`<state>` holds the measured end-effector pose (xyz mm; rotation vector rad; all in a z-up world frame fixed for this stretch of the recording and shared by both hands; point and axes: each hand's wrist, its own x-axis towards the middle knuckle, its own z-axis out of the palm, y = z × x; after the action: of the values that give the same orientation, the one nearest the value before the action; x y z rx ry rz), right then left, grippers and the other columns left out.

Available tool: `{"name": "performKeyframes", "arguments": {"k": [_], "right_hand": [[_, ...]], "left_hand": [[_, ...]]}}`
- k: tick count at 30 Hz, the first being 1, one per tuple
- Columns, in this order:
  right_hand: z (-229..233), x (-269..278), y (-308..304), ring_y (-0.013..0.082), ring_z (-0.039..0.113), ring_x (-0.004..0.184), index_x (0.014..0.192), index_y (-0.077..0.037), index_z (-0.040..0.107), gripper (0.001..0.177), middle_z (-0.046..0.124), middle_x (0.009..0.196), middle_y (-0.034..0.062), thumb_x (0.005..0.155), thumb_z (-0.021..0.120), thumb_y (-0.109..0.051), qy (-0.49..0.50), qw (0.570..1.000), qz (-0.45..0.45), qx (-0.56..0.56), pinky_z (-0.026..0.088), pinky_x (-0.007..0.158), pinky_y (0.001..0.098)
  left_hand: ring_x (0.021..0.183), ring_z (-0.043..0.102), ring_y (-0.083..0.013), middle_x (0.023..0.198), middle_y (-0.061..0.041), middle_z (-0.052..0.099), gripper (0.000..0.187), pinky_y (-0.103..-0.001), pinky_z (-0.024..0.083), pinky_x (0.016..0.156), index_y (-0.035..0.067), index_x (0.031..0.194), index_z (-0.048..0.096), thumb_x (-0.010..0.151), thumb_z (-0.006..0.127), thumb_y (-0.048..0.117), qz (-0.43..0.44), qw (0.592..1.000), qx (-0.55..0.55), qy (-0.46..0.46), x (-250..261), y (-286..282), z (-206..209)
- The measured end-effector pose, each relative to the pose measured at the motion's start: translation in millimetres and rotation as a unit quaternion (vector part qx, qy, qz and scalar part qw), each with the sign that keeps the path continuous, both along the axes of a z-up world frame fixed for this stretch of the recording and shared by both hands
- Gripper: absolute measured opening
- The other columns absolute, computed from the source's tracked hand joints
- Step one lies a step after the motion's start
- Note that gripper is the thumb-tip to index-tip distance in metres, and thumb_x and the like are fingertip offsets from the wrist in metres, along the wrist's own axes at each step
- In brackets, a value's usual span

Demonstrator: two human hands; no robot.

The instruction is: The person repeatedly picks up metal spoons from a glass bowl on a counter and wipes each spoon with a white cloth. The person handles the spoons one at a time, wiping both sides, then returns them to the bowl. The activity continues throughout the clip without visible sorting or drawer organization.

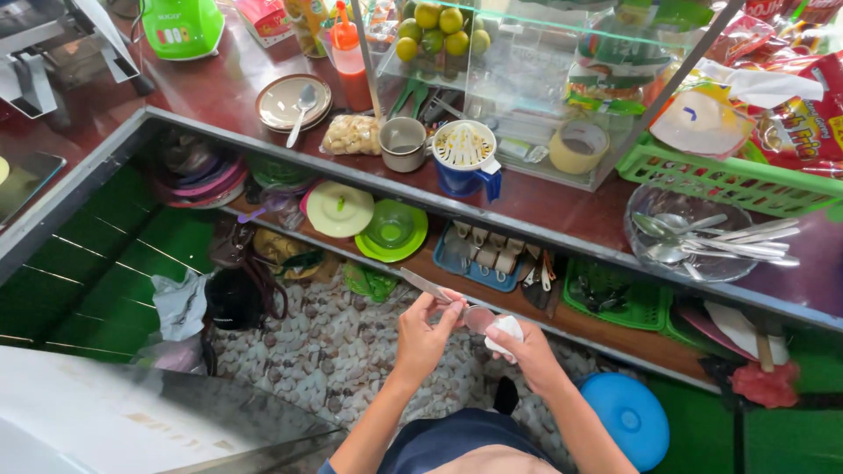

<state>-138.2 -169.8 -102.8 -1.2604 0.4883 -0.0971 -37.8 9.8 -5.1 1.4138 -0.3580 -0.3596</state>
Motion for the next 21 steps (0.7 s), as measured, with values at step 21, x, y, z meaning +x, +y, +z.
{"name": "performKeyframes", "arguments": {"k": [21], "right_hand": [[144,-18,-31,0.0194,0.065,0.082,0.114,-0.024,0.078,0.027,0.075,0.094,0.0064,0.088,0.082,-0.031,-0.035,0.864,-0.029,-0.502,0.048,0.078,0.0345]], "left_hand": [[0.053,0.052,-0.0158,0.057,-0.002,0.056,0.033,-0.032,0.050,0.053,0.012,0.126,0.069,0.108,0.042,0.018,-0.324,0.936,0.115,-0.082,-16,-5,-8]]}}
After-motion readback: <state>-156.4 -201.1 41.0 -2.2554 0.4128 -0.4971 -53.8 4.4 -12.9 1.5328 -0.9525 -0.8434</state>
